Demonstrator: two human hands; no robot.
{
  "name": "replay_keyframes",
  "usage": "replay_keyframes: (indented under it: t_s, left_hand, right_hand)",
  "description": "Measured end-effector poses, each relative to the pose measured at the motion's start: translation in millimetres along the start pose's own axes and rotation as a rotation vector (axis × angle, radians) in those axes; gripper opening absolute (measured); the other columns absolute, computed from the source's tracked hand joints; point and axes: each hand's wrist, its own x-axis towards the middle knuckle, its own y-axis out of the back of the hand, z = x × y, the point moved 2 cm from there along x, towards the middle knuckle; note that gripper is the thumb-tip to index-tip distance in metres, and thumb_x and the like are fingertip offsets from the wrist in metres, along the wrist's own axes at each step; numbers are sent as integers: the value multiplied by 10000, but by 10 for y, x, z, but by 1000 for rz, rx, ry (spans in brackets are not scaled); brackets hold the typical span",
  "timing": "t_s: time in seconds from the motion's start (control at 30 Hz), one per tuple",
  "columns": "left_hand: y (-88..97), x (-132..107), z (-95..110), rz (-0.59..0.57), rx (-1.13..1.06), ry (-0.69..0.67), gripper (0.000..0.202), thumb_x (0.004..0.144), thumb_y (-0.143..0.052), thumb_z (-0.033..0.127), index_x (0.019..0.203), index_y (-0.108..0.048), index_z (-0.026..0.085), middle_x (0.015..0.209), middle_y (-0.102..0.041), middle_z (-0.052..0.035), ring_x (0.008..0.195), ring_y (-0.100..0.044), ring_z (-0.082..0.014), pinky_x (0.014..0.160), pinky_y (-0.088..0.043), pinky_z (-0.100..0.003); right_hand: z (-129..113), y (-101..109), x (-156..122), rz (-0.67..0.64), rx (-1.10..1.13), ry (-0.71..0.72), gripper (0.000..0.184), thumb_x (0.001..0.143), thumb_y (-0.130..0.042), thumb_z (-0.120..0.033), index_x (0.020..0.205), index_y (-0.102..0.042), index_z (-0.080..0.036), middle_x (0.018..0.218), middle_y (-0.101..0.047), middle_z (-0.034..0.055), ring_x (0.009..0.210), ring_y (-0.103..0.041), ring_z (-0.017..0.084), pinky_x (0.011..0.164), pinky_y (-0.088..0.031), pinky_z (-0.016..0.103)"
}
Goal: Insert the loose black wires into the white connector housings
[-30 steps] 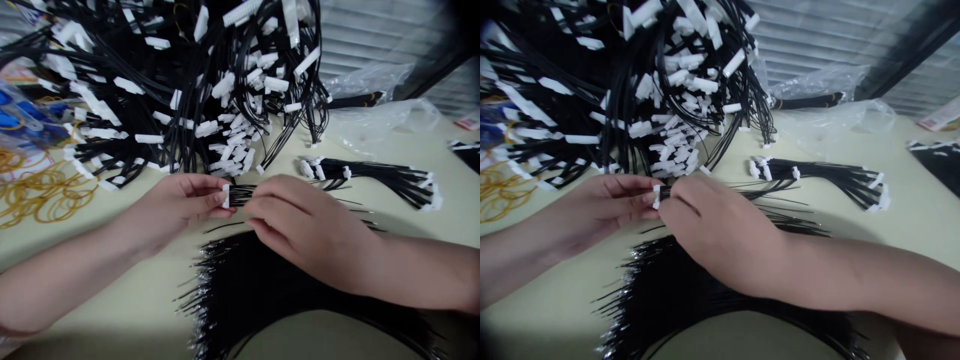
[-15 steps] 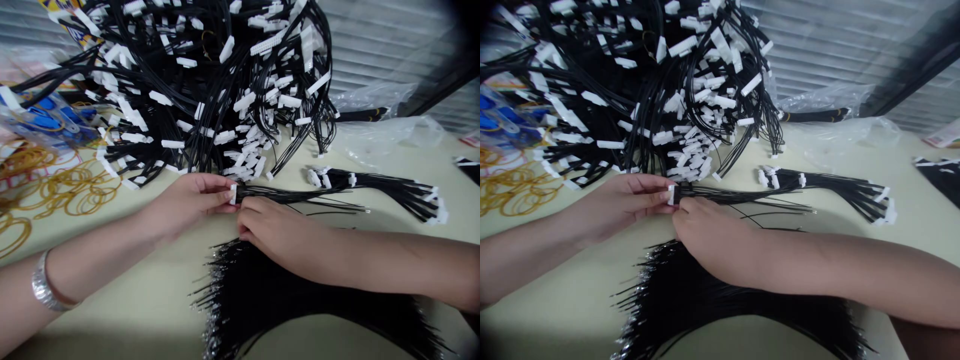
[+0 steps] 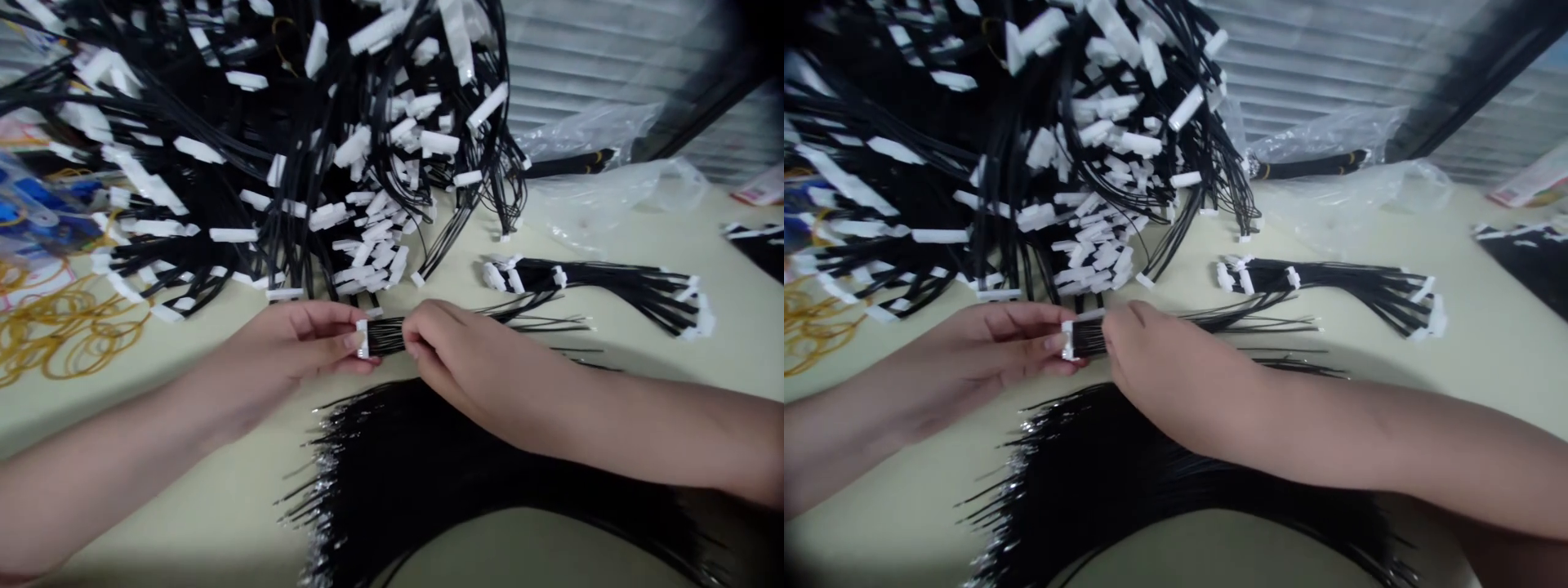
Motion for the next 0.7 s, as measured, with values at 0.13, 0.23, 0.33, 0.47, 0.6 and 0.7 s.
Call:
replay_keyframes:
  t_s: [0.13, 0.23, 0.33, 0.47, 0.6, 0.7]
  left_hand:
    - [-69, -21, 53, 93, 6, 21, 226, 602, -721, 148, 815, -651, 123, 779, -678, -6, 686, -661, -109, 613, -541, -123]
    - [-102, -21, 75, 114, -6, 34, 227, 570, -720, 132, 787, -654, 113, 735, -678, -4, 657, -660, -116, 585, -543, -133]
    - [-114, -18, 71, 125, -29, 30, 204, 562, -711, 125, 758, -656, 118, 706, -677, -5, 620, -655, -117, 566, -544, -146]
    - [-116, -19, 65, 164, -49, 23, 208, 529, -709, 116, 731, -659, 114, 698, -679, -10, 592, -648, -114, 548, -543, -149]
    - [-122, -26, 78, 193, -76, 29, 240, 501, -702, 103, 738, -659, 106, 710, -682, -19, 604, -654, -123, 554, -546, -152]
    - [-129, -25, 93, 204, -88, 16, 228, 505, -694, 110, 729, -654, 103, 701, -681, -20, 602, -655, -124, 553, -545, -151]
  right_hand:
    - [27, -37, -1, 134, -121, 63, 67, 745, -549, -26, 742, -529, -89, 701, -512, 17, 594, -455, 81, 523, -355, 232]
    - [45, -56, -10, 160, -149, 103, 79, 713, -586, -20, 748, -548, -80, 702, -522, 19, 611, -475, 83, 555, -384, 229]
    - [59, -66, -4, 163, -173, 127, 104, 685, -602, -7, 744, -561, -83, 703, -529, 20, 613, -482, 87, 552, -391, 227]
    - [58, -72, 35, 154, -197, 125, 129, 660, -606, 7, 737, -574, -92, 715, -540, 25, 611, -487, 100, 527, -394, 233]
    - [33, -59, 55, 145, -219, 111, 121, 675, -602, 6, 738, -582, -95, 691, -533, 14, 601, -479, 95, 518, -391, 223]
    - [19, -52, 52, 141, -229, 110, 87, 697, -605, -13, 716, -582, -95, 667, -522, 10, 574, -456, 83, 499, -377, 213]
